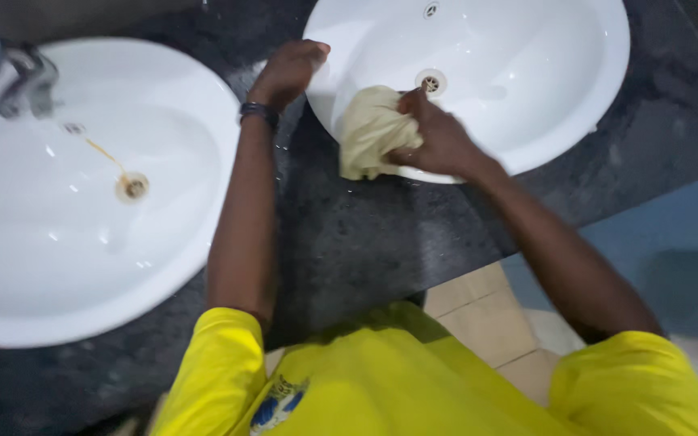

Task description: The person cleans the white porcelain sinks and the surrounding countertop by hand using a cloth. The person wipes the inside and edges of multiple sinks and scrubs the faucet and counter surface.

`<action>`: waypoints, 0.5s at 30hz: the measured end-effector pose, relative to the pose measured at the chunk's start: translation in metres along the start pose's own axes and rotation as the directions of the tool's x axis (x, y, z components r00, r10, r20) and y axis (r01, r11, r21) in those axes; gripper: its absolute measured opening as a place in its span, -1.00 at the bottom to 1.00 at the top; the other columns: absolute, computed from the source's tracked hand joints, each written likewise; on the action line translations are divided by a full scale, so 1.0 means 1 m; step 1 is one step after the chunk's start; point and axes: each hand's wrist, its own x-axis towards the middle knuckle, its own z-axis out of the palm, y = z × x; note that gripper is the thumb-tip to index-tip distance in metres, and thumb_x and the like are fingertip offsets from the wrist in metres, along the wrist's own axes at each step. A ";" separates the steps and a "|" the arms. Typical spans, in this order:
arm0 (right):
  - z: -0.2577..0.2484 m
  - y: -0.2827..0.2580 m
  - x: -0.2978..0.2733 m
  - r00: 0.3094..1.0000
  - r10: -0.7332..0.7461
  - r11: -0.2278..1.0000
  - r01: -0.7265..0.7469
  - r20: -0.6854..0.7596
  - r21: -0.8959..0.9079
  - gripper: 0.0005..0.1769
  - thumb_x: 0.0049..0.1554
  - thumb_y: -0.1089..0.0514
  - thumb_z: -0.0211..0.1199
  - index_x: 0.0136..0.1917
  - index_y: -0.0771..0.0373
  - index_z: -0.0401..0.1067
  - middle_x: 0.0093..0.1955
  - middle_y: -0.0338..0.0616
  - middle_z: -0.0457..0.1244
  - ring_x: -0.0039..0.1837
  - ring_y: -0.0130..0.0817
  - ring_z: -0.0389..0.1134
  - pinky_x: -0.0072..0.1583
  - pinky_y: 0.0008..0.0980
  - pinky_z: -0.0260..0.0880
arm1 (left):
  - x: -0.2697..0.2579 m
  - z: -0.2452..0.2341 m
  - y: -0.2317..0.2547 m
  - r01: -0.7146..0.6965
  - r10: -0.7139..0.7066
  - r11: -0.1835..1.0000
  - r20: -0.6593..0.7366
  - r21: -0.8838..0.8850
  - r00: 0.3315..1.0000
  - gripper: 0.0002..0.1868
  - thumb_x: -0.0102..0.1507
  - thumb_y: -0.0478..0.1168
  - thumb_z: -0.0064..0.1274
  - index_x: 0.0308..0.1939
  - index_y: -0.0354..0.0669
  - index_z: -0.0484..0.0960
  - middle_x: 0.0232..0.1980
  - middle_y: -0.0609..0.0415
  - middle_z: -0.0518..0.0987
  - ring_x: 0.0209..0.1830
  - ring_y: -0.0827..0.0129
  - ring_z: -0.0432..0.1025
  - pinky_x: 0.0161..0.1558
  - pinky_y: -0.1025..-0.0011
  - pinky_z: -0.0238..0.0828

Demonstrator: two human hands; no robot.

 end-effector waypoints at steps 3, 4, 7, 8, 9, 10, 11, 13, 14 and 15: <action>0.027 0.009 0.026 0.986 -0.060 0.998 0.064 -0.156 0.024 0.04 0.00 -0.25 0.51 0.49 0.15 -0.02 0.33 0.17 0.27 0.28 0.23 0.39 0.22 0.08 0.43 | 0.007 0.012 -0.025 0.202 -0.200 0.850 0.057 -0.487 0.978 -0.50 0.43 0.10 -0.14 0.28 -0.16 0.49 0.38 0.03 0.55 0.41 0.22 0.44 0.33 0.27 0.32; 0.039 0.009 0.045 0.969 -0.132 0.990 0.141 -0.211 0.028 0.10 0.02 -0.25 0.53 0.52 0.18 -0.08 0.35 0.23 0.25 0.25 0.25 0.39 0.19 0.09 0.43 | 0.007 0.005 -0.030 0.003 -0.010 0.989 -0.044 -0.150 0.999 -0.51 0.48 0.07 -0.18 0.34 -0.15 0.49 0.42 -0.03 0.53 0.43 0.14 0.40 0.39 0.23 0.28; 0.060 0.010 0.112 0.919 -0.186 0.966 0.236 -0.347 0.106 0.18 0.04 -0.22 0.55 0.58 0.19 -0.17 0.39 0.14 0.27 0.18 0.15 0.45 0.20 0.03 0.48 | -0.004 0.019 -0.026 -0.200 0.261 0.934 -0.186 0.296 0.947 -0.46 0.54 0.09 -0.27 0.45 -0.13 0.49 0.47 -0.10 0.49 0.48 0.03 0.32 0.49 0.15 0.20; 0.062 0.006 0.136 0.933 -0.152 0.985 0.172 -0.325 0.033 0.19 0.04 -0.21 0.53 0.59 0.21 -0.19 0.42 0.24 0.18 0.10 0.15 0.45 0.09 0.01 0.50 | -0.013 0.026 -0.019 -0.108 0.102 0.994 -0.319 0.000 0.942 -0.39 0.51 0.18 -0.28 0.44 -0.13 0.48 0.45 -0.06 0.50 0.48 0.09 0.33 0.48 0.15 0.19; 0.061 0.001 0.159 0.945 -0.117 0.993 0.109 -0.306 -0.042 0.21 0.03 -0.20 0.51 0.61 0.23 -0.20 0.45 0.33 0.08 0.03 0.14 0.44 -0.01 -0.01 0.52 | -0.022 0.032 -0.010 -0.045 -0.085 0.951 -0.399 -0.306 0.913 -0.32 0.47 0.26 -0.30 0.43 -0.13 0.47 0.42 -0.03 0.51 0.49 0.14 0.34 0.47 0.16 0.19; 0.057 -0.003 0.178 0.946 -0.159 0.986 0.134 -0.283 -0.103 0.10 0.05 -0.19 0.50 0.60 0.13 -0.08 0.46 0.25 0.11 0.07 0.09 0.45 0.04 -0.03 0.52 | -0.030 0.034 -0.001 -0.086 -0.116 0.881 -0.389 -0.465 0.914 -0.34 0.46 0.25 -0.29 0.44 -0.10 0.42 0.44 -0.01 0.47 0.51 0.13 0.31 0.48 0.11 0.19; 0.054 -0.007 0.192 0.945 -0.199 0.973 0.161 -0.259 -0.163 0.00 0.07 -0.18 0.50 0.59 0.03 0.04 0.48 0.17 0.13 0.10 0.05 0.46 0.09 -0.04 0.52 | -0.040 0.031 0.005 -0.127 -0.143 0.783 -0.375 -0.609 0.916 -0.36 0.46 0.23 -0.27 0.46 -0.07 0.37 0.46 0.00 0.44 0.54 0.12 0.28 0.49 0.06 0.19; 0.051 -0.005 0.193 0.944 -0.263 0.959 0.232 -0.199 -0.163 -0.09 0.06 -0.12 0.48 0.58 -0.06 0.15 0.52 0.10 0.11 0.10 0.00 0.48 0.11 -0.06 0.52 | -0.052 0.033 0.017 -0.139 -0.225 0.657 -0.369 -0.741 0.902 -0.40 0.45 0.20 -0.25 0.44 -0.03 0.32 0.45 0.01 0.42 0.51 0.12 0.32 0.45 0.03 0.27; 0.045 -0.001 0.187 0.943 -0.290 0.956 0.276 -0.165 -0.105 -0.08 0.03 -0.07 0.47 0.57 -0.05 0.15 0.53 0.11 0.06 0.05 -0.02 0.48 0.09 -0.07 0.51 | -0.056 0.036 0.023 -0.116 -0.283 0.651 -0.382 -0.750 0.880 -0.43 0.44 0.19 -0.25 0.41 -0.01 0.32 0.42 0.01 0.44 0.46 0.14 0.37 0.39 0.05 0.36; 0.041 0.003 0.177 0.938 -0.319 0.948 0.316 -0.133 -0.046 -0.07 0.00 -0.02 0.47 0.57 -0.03 0.14 0.55 0.11 0.02 0.01 -0.03 0.49 0.07 -0.08 0.50 | -0.061 0.037 0.030 -0.095 -0.339 0.643 -0.393 -0.760 0.855 -0.46 0.44 0.17 -0.24 0.38 0.00 0.32 0.39 0.01 0.46 0.40 0.15 0.43 0.33 0.08 0.45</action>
